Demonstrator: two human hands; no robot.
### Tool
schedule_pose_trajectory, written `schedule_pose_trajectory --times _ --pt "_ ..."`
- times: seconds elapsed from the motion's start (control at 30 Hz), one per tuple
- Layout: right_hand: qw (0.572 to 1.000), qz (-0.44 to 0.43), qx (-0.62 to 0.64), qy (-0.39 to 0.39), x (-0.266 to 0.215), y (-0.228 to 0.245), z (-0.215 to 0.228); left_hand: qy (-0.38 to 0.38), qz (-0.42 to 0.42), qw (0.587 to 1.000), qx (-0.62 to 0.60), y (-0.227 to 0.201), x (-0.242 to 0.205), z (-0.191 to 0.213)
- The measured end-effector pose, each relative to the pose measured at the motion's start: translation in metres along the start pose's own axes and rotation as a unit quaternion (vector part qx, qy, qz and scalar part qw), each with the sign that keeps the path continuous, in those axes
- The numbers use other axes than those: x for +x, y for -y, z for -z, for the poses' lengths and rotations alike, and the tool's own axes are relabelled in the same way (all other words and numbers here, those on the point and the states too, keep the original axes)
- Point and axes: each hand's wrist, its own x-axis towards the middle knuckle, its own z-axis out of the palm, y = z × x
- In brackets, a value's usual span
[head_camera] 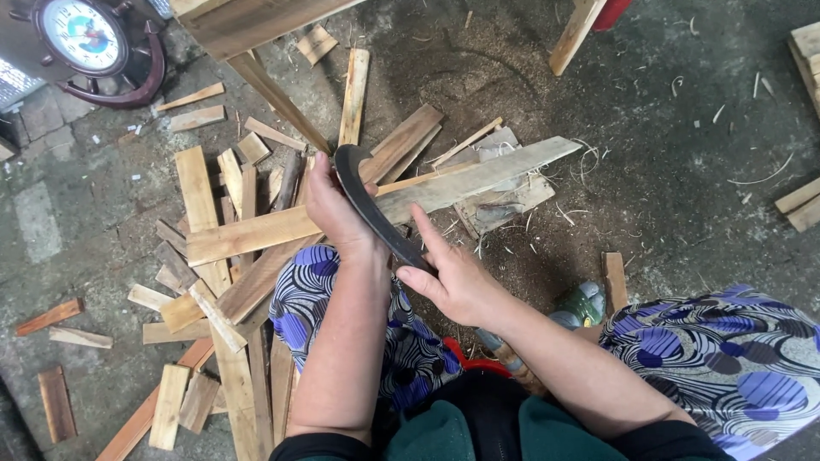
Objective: The person uses a curved blade to shave and shape a long wooden plank. They hold the plank with one hand and repeatedly draw the blade along its surface to remove thin shavings, rotating the plank to work on different edges.
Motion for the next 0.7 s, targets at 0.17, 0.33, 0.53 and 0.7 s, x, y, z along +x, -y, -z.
schedule_pose_trajectory --times 0.17,0.33,0.53,0.7 --pt "0.999 -0.031 -0.015 0.007 0.006 0.003 -0.001 -0.02 0.003 1.0 0.024 0.003 0.008 0.003" --pt "0.997 -0.055 -0.059 -0.004 0.002 0.004 0.003 0.0 -0.008 0.999 -0.038 0.019 0.034 0.015" --pt "0.986 -0.152 -0.043 -0.051 0.001 0.02 0.014 0.048 -0.006 0.998 -0.05 0.015 0.013 0.004" --pt "0.964 -0.17 -0.092 -0.181 0.019 -0.019 0.059 0.076 -0.02 0.997 -0.019 -0.001 0.003 -0.008"
